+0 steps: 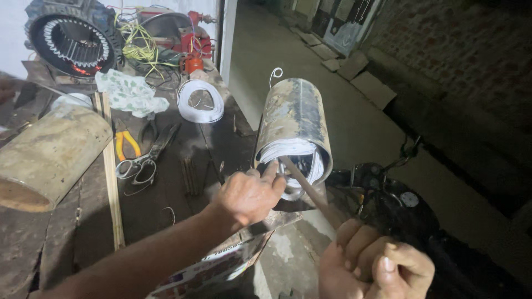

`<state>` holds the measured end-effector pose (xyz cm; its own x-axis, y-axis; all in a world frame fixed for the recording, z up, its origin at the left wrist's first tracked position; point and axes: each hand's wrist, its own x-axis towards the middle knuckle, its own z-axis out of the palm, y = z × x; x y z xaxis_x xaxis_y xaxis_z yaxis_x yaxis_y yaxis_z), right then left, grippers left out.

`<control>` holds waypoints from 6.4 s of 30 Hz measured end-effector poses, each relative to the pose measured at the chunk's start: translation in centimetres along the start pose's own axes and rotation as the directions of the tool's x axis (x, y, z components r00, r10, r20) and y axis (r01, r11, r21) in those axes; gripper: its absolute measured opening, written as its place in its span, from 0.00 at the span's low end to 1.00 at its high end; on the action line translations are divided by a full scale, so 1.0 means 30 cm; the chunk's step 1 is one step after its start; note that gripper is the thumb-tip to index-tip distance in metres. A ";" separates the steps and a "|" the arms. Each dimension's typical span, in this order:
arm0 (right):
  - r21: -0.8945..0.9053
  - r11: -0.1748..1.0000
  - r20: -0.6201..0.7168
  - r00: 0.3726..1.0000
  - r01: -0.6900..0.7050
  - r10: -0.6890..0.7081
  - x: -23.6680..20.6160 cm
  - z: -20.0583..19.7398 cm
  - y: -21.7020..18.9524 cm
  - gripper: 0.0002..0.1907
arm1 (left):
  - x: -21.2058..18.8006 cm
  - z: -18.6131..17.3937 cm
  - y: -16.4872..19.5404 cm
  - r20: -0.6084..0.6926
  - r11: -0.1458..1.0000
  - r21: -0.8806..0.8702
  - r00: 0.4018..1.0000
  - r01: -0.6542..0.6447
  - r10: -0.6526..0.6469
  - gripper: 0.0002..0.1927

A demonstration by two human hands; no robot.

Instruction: The person winds white wire around a cylindrical form, using a wooden stick to press and align the coils. The person repeatedly adjusts the wire and rotates the cylinder to maintain even spacing.

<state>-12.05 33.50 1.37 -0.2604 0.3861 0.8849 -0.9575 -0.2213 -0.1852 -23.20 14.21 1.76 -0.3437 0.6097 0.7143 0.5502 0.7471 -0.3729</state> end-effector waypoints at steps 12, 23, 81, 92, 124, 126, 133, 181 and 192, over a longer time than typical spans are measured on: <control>-0.076 0.995 -0.091 0.993 0.065 -0.072 0.009 0.158 0.248 0.07 | 0.014 -0.006 -0.012 0.164 0.999 -0.026 0.985 -0.043 0.046 0.19; -0.063 0.997 -0.032 0.998 -0.051 0.049 0.141 0.123 0.032 0.06 | 0.015 -0.155 0.057 0.130 0.999 -0.013 0.991 -0.030 0.032 0.12; -0.580 0.605 0.676 -0.092 0.547 0.731 0.419 0.136 0.020 0.21 | -0.001 -0.253 0.003 0.110 0.850 -0.517 0.977 -0.101 0.183 0.12; -0.629 0.463 0.628 0.058 0.625 0.776 0.367 0.056 0.105 0.19 | 0.007 -0.084 0.027 0.059 0.922 -0.379 0.993 -0.075 0.105 0.06; -0.884 0.240 0.194 0.152 -0.400 0.969 -1.071 -0.741 -0.134 0.16 | -0.555 0.397 -0.153 0.287 0.684 0.052 0.645 0.728 -0.708 0.07; -0.884 0.222 0.183 0.133 -0.410 0.974 -1.067 -0.748 -0.145 0.15 | -0.558 0.372 -0.138 0.350 0.672 0.069 0.613 0.737 -0.709 0.06; -0.725 0.200 0.118 0.167 -0.659 0.979 -0.857 -0.562 -0.236 0.13 | -0.677 0.010 0.079 0.586 0.216 -0.301 0.359 0.929 -0.727 0.14; -0.694 0.697 0.247 0.969 0.179 -0.002 0.027 -0.065 -0.111 0.05 | -0.089 -0.260 0.200 -0.175 0.901 -0.415 0.961 0.126 -0.215 0.19; -0.702 0.547 0.559 0.829 0.456 0.027 0.065 0.022 0.156 0.08 | -0.045 -0.124 0.109 0.077 0.930 -0.314 0.981 0.191 -0.176 0.28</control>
<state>-16.94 32.62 2.51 -0.1720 -0.1869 0.9672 -0.7295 0.6840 0.0024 -18.09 14.85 1.78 -0.4926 0.4870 0.7212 0.6846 0.7285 -0.0243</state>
